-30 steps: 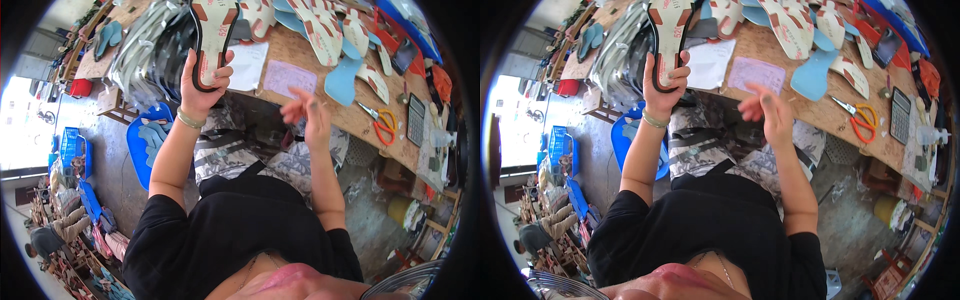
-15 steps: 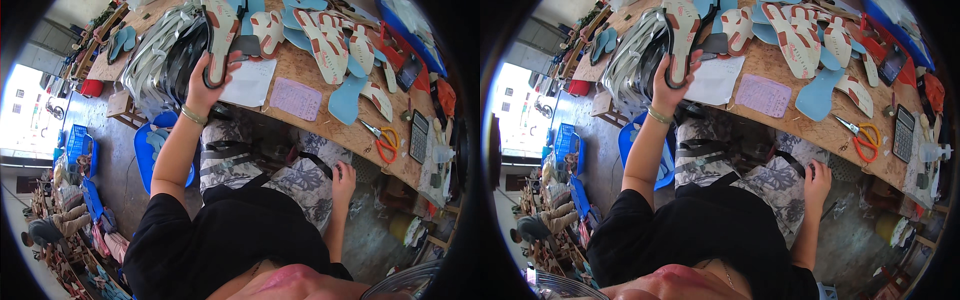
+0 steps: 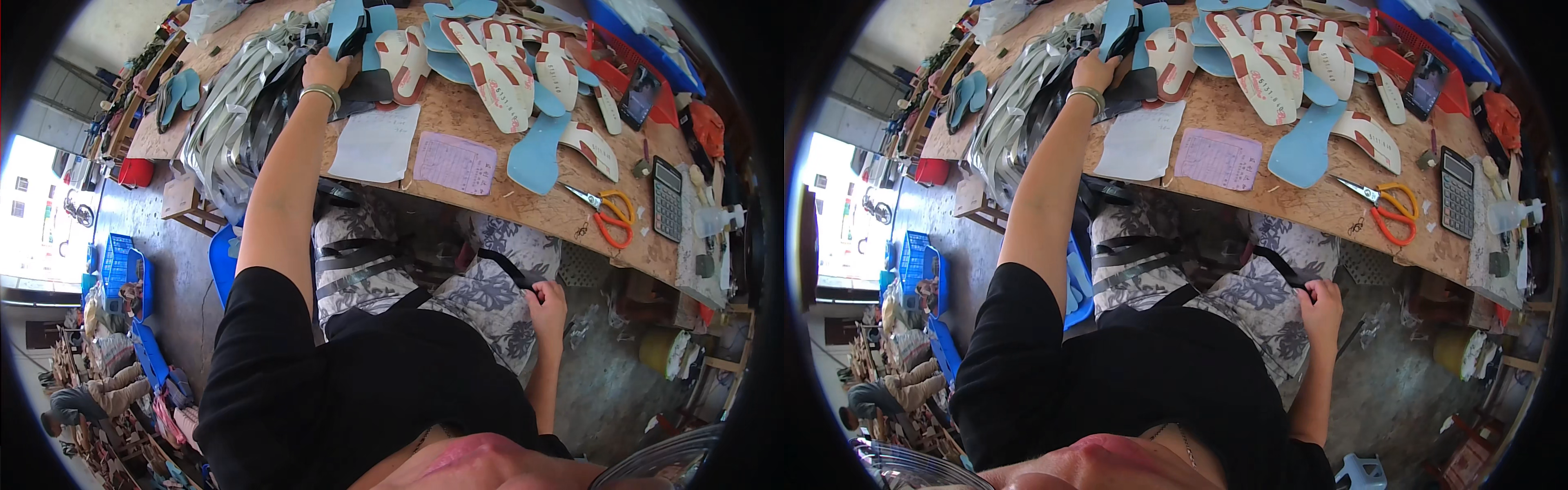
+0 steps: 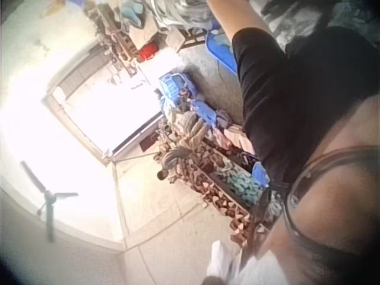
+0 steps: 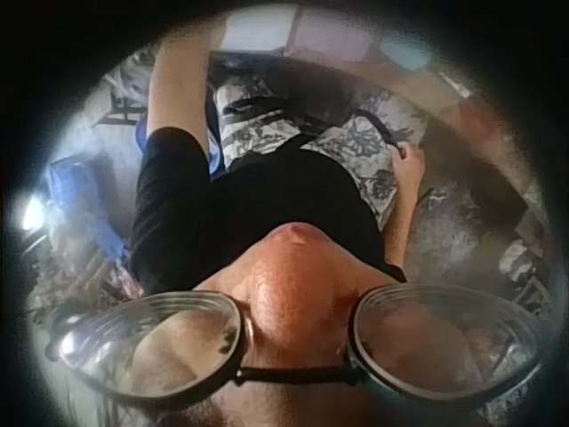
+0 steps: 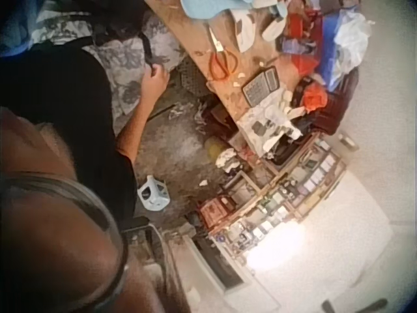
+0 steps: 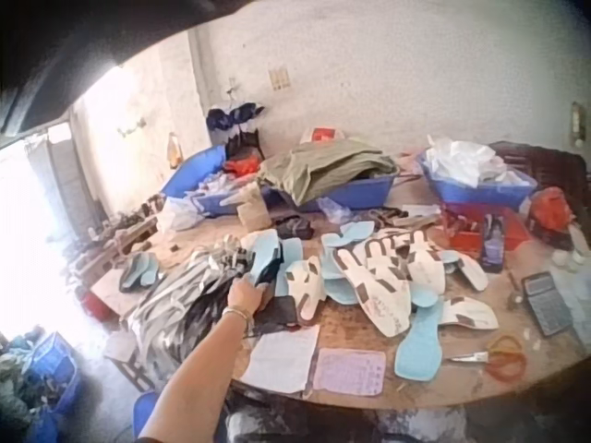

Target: The person applies black adhesive border strips around the edges of shoe insoles by hand, cutting excess strip material with scissors and pressing the edges into place.

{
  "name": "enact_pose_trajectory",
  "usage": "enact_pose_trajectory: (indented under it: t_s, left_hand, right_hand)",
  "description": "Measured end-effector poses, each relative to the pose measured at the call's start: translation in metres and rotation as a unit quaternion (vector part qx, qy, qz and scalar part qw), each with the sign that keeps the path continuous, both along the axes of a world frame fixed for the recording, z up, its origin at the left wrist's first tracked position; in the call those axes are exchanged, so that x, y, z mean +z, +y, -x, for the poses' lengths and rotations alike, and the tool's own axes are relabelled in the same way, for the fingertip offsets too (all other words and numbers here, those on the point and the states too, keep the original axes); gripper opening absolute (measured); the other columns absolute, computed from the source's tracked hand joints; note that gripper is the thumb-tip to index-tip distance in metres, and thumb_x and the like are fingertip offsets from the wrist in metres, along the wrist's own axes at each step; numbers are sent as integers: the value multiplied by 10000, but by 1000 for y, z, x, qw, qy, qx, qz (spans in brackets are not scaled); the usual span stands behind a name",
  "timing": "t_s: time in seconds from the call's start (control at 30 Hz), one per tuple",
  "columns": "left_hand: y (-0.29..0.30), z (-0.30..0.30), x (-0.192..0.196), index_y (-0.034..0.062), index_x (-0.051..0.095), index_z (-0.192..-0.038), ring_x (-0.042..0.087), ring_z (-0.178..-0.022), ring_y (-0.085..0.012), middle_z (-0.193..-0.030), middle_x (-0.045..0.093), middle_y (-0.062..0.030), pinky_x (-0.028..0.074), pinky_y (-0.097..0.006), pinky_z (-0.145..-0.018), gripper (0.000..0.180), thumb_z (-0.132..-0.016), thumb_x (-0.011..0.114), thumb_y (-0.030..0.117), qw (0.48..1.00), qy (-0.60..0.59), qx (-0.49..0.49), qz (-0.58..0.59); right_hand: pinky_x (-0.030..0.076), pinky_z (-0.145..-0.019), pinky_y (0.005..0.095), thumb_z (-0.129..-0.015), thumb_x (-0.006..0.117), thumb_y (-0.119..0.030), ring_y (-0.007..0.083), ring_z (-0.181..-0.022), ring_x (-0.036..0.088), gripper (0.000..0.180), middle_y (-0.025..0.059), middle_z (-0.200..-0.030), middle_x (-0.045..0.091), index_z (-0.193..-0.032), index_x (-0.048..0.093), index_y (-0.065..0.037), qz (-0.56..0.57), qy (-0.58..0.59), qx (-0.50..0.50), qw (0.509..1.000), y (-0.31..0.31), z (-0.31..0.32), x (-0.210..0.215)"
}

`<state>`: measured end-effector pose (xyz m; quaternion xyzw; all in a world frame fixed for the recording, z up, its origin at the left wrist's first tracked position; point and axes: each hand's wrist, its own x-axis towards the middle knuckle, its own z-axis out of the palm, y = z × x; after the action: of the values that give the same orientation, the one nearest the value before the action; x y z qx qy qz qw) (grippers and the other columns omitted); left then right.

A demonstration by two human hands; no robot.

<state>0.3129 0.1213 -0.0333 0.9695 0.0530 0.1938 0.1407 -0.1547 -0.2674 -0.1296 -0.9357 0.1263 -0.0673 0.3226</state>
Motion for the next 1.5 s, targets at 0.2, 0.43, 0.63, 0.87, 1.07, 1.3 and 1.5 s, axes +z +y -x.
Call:
enact_pose_trajectory:
  t_s: [0.2, 0.43, 0.63, 0.87, 1.07, 1.3, 1.5]
  left_hand:
    - [-41, 100, 11, 14, 636, -1055, 619, -861, -291, -969, 653, -169, 492, -386, -775, 348, -888, 599, 316, 937, -221, -250, 104]
    - [-105, 324, 7, -22, 622, -1077, 637, -923, -187, -1011, 664, -126, 505, -327, -838, 587, -1019, 305, 469, 558, 467, -482, 487]
    - [-107, 309, 39, -33, 435, -1336, 606, -962, -198, -1063, 613, -110, 493, -291, -791, 429, -1012, 396, 246, 469, 357, -300, 751]
    - [-87, 315, 39, -13, 575, -1044, 467, -497, -73, -641, 527, -12, 398, -198, -496, 296, -1022, 415, 235, 589, 352, -378, 622]
    - [-102, 348, 17, 18, 581, -888, 546, -578, -71, -686, 579, -14, 459, -209, -539, 297, -1015, 443, 248, 629, 424, -400, 514]
    - [-114, 332, 10, -25, 602, -972, 630, -678, -242, -766, 632, -111, 513, -322, -693, 219, -941, 547, 184, 688, 366, -520, 350]
    - [-133, 298, 12, 13, 516, -1253, 605, -964, -189, -1050, 603, -106, 492, -300, -804, 448, -861, 664, 171, 795, 178, -491, 309]
  right_hand:
    - [424, -596, 258, -818, 654, -39, 104, -661, 517, 95, 19, -762, 585, -882, 595, 0, -304, -62, 12, 950, -19, 11, 12]
    - [433, -483, 192, -898, 607, -84, 50, -550, 546, 110, 39, -729, 657, -983, 628, -17, -440, 12, 62, 896, 68, -49, 118]
    - [445, -501, 214, -892, 624, -106, 54, -553, 560, 126, 26, -710, 652, -1001, 620, -43, -393, 0, 204, 897, 132, -60, 108]
    - [498, -692, 264, -902, 608, -129, 106, -734, 628, 274, 36, -833, 674, -1160, 603, -37, -412, -66, 229, 880, 138, -66, 82]
    - [493, -734, 241, -947, 532, -84, 102, -798, 620, 258, 101, -1087, 657, -1170, 606, 21, -548, -61, 189, 813, 122, -65, 104]
    - [505, -732, 266, -915, 573, -55, 156, -849, 634, 166, 133, -1012, 679, -1033, 643, 40, -566, -155, 57, 808, 109, -70, 87]
    - [502, -702, 309, -890, 629, -81, 187, -730, 624, 168, 139, -839, 672, -1018, 637, 28, -601, -242, -10, 761, 78, -71, 80]
